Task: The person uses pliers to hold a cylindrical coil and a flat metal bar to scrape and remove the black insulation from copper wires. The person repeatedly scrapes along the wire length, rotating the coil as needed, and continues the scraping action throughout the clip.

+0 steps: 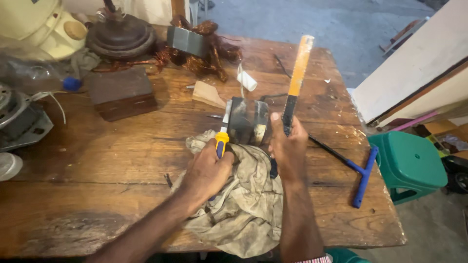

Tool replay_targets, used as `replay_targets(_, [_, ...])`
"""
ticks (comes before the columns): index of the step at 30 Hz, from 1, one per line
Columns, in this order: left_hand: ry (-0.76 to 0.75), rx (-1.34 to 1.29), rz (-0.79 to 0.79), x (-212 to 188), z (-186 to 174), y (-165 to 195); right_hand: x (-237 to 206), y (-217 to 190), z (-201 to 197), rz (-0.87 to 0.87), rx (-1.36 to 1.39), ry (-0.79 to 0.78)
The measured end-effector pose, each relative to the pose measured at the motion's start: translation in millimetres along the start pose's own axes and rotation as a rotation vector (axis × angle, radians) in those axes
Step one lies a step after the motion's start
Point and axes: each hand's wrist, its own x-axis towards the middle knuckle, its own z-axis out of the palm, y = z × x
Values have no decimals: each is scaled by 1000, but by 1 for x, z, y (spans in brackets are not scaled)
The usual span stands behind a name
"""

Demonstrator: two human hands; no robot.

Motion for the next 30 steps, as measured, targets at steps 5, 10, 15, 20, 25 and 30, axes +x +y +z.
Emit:
replay_targets(5, [-1, 48, 59, 3, 0, 1, 8, 12, -3, 75, 37, 12])
replay_targets(10, [-84, 67, -10, 2, -5, 8, 15, 22, 1, 72, 113, 31])
replay_targets(15, [-99, 53, -48, -1, -9, 10, 15, 28, 0, 37, 118, 40])
replay_targets(20, [-46, 16, 5, 3, -1, 1, 10, 28, -8, 73, 123, 13])
replay_targets(25, [38, 19, 10, 5, 6, -5, 7, 20, -7, 28, 94, 107])
replay_targets(30, [57, 11, -21, 2, 5, -5, -21, -16, -4, -61, 115, 174])
